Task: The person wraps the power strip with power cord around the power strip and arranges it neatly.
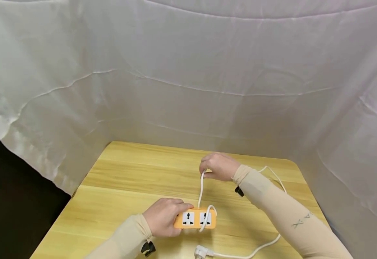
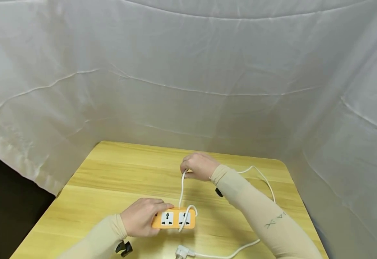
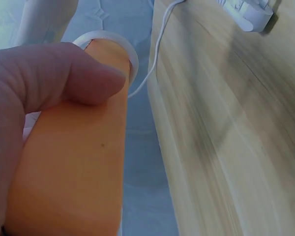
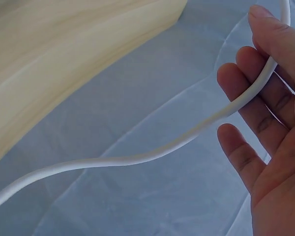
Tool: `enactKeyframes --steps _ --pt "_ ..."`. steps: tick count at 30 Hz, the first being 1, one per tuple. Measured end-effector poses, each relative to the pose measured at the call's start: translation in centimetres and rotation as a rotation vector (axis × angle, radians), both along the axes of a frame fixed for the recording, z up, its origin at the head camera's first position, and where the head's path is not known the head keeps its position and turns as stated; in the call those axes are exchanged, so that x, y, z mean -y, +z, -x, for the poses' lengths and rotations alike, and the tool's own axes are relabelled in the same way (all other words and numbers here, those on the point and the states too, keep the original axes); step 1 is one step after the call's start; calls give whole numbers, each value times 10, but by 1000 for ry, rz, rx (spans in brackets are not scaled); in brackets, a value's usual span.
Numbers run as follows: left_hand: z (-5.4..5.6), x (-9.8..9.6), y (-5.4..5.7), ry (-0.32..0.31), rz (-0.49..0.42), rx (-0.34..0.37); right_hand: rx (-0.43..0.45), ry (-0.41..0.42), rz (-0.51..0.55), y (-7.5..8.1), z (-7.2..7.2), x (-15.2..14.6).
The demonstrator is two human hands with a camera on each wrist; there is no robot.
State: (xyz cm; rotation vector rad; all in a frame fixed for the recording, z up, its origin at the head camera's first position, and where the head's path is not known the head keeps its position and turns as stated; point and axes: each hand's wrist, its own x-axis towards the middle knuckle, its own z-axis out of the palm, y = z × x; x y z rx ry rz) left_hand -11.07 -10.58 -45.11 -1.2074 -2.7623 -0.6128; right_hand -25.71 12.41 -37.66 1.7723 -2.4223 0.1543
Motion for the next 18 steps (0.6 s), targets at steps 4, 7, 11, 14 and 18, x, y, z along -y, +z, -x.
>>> enactKeyframes --steps 4,7,11,14,18 --pt "0 0 -3 5 1 28 13 -14 0 1 -3 0" --pt "0 1 -6 13 6 53 12 -3 1 2 -7 2" --pt "0 1 -9 28 8 61 -3 32 11 5 -14 5" --pt "0 -1 -12 37 11 60 -10 29 14 9 -20 4" --pt "2 -2 -15 53 17 61 -16 3 7 13 -26 3"
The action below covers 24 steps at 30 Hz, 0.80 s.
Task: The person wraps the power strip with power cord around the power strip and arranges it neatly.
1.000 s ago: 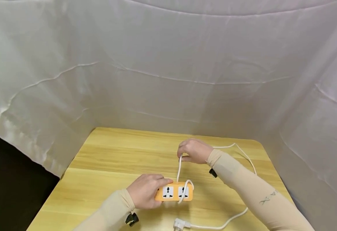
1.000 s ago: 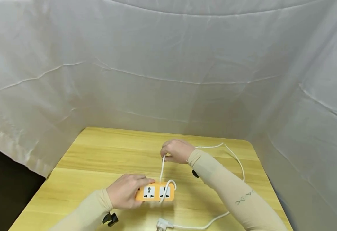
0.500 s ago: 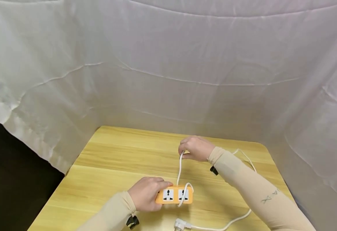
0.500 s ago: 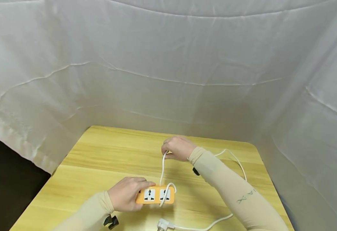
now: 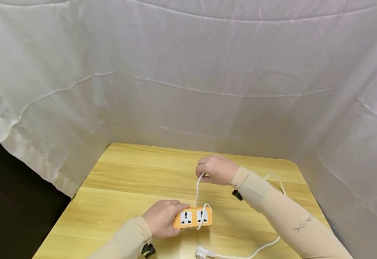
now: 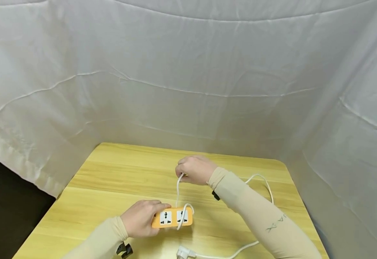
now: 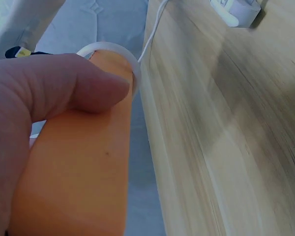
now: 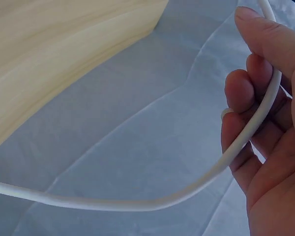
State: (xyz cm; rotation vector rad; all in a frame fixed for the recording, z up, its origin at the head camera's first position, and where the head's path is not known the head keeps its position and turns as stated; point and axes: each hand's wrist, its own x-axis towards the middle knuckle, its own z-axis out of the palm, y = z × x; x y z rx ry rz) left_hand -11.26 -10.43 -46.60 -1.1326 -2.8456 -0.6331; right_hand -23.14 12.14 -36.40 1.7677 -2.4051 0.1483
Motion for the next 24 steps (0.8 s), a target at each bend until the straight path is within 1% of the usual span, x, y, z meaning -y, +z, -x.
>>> enactKeyframes --steps 3,8,11,15,18,21,24 --pt "2 0 -2 21 0 6 -11 -10 6 2 -3 -1" --pt "7 -1 -4 67 -9 35 -42 -17 43 8 -7 -3" --pt "10 0 -6 78 -21 56 -50 -25 54 10 -10 -4" --pt "13 3 -7 100 -34 66 -27 -52 48 12 -13 -3" --pt "17 4 -8 139 -59 68 -10 -74 40 13 -17 -2" --pt "22 6 -7 182 -95 75 -17 -90 38 15 -23 -2" --pt "26 10 -2 212 -125 74 -50 -88 65 16 -30 -2"
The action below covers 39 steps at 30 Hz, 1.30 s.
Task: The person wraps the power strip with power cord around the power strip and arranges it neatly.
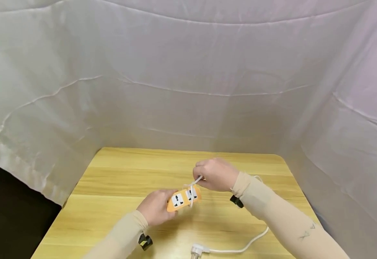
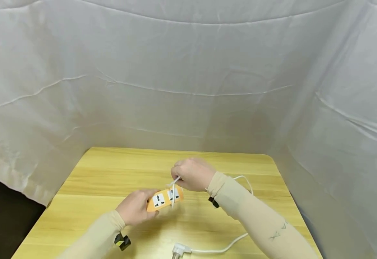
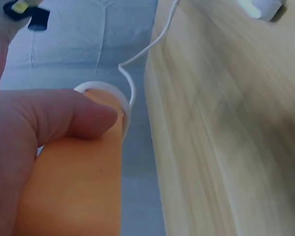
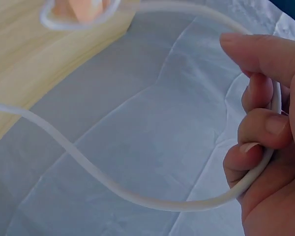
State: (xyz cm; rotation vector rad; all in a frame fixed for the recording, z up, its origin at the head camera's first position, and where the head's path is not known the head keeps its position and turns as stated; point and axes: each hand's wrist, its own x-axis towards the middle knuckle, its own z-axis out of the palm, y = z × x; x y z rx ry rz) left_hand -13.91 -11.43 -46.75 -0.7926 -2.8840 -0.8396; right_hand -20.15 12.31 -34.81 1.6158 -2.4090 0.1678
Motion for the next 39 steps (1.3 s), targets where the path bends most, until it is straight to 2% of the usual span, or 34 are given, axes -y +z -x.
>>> enactKeyframes --steps 8,13,16,26,34,39 --pt "10 10 11 51 -57 -24 -112 69 116 -7 -13 2" --pt "9 13 14 66 -91 6 -142 88 138 -14 -22 0" --pt "8 14 14 78 -96 18 -139 92 141 -17 -26 -2" --pt "6 19 17 117 -82 -17 -92 80 159 -23 -36 -7" --pt "7 22 21 153 -83 -25 -70 64 177 -35 -40 -12" --pt "8 23 21 176 -87 -54 -17 31 169 -45 -43 -14"
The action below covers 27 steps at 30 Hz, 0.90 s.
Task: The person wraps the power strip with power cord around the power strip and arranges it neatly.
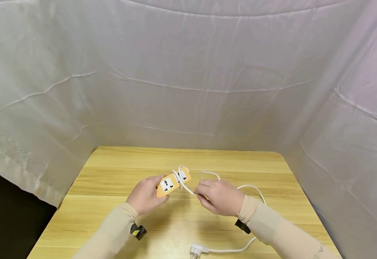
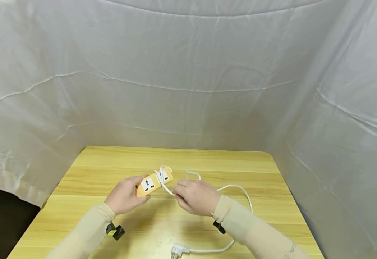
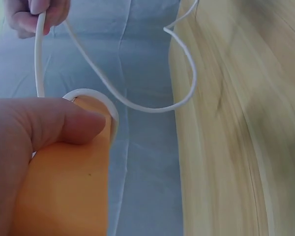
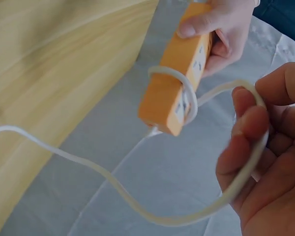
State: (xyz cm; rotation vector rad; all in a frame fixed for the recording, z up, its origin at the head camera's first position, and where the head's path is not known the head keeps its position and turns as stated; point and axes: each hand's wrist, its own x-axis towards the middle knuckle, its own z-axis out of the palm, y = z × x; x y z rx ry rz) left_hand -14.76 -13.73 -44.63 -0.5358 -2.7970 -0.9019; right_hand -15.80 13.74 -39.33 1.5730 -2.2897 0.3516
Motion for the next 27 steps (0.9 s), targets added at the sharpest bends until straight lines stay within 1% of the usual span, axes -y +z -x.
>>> enactKeyframes --steps 2,9,15,19,27 --pt "1 1 0 8 1 -13 40 -2 2 -3 -1 -1" --pt "3 4 2 17 8 -36 122 -20 -29 -13 -7 -1" --pt "1 3 2 -7 -21 -30 266 -66 -94 -21 -7 0" --pt "-3 1 4 -19 -45 -30 364 -90 -108 -24 -5 1" --pt "-8 -1 10 -60 -97 -71 491 -78 -102 -33 -2 4"
